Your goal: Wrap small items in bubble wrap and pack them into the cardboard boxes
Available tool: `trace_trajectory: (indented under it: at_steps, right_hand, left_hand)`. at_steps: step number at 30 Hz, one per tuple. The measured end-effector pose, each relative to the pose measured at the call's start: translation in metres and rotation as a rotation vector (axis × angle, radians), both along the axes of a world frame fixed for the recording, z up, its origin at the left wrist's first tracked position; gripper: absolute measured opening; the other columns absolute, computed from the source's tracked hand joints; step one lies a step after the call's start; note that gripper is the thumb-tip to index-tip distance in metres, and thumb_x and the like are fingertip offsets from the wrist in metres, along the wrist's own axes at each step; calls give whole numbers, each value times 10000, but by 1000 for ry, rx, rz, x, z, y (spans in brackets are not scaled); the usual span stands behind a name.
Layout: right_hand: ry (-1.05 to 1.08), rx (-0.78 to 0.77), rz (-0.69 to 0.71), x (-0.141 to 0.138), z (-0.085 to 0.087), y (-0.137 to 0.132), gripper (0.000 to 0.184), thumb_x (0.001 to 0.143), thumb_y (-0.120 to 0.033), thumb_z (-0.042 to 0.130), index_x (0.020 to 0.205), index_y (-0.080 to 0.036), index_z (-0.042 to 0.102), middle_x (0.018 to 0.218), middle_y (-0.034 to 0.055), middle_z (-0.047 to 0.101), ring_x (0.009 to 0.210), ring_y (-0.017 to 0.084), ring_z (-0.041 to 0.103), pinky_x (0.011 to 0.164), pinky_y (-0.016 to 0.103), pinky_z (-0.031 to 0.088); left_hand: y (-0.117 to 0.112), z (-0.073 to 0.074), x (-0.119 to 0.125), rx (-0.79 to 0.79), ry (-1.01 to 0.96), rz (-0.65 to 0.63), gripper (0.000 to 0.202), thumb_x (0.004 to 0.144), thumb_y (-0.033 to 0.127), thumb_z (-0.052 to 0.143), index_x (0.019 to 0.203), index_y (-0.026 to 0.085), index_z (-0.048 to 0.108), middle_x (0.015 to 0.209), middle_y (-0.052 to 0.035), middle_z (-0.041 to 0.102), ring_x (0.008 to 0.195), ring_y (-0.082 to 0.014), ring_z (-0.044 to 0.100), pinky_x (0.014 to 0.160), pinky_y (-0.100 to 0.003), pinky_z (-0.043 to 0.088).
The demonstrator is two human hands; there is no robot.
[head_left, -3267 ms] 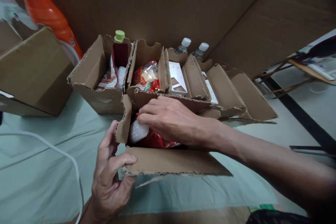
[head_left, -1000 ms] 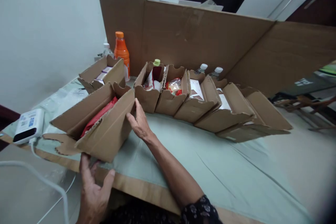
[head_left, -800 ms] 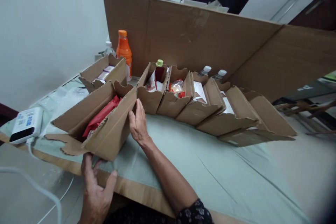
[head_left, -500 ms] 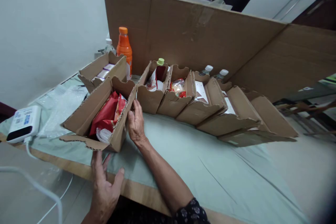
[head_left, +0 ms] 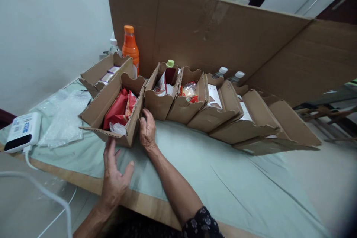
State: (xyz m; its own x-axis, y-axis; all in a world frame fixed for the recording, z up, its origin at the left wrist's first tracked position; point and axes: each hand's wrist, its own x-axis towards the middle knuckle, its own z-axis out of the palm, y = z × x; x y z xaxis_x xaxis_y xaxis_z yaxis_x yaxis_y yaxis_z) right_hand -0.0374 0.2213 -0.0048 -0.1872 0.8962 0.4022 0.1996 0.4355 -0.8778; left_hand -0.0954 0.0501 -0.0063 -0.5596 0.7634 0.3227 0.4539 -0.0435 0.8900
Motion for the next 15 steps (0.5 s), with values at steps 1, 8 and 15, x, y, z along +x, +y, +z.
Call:
trace_trajectory:
  at_steps: [1, 8, 15]
  right_hand:
    - [10, -36, -26, 1, -6, 2, 447, 997, -410, 393, 1315, -185, 611, 1385, 130, 639, 1323, 239, 559, 1159, 422, 398]
    - [50, -147, -80, 4, -23, 9, 396, 979, -380, 398, 1196, -159, 644, 1214, 141, 718, 1131, 231, 655, 1020, 372, 498]
    - [73, -203, -80, 5, -23, 11, 323, 957, -351, 431, 1108, -193, 670, 1116, 96, 750, 1018, 214, 678, 939, 333, 522]
  left_hand:
    - [9, 2, -4, -3, 15, -13, 844, 864, 269, 677, 1602, 257, 268, 1628, -180, 318, 1486, -371, 386, 1147, -553, 447]
    - [87, 13, -22, 8, -5, -54, 848, 789, 268, 684, 1560, 205, 338, 1598, -205, 348, 1472, -387, 389, 1094, -551, 490]
    - [143, 16, -26, 10, -30, -100, 859, 753, 272, 692, 1542, 209, 359, 1582, -199, 357, 1465, -386, 399, 1038, -529, 530]
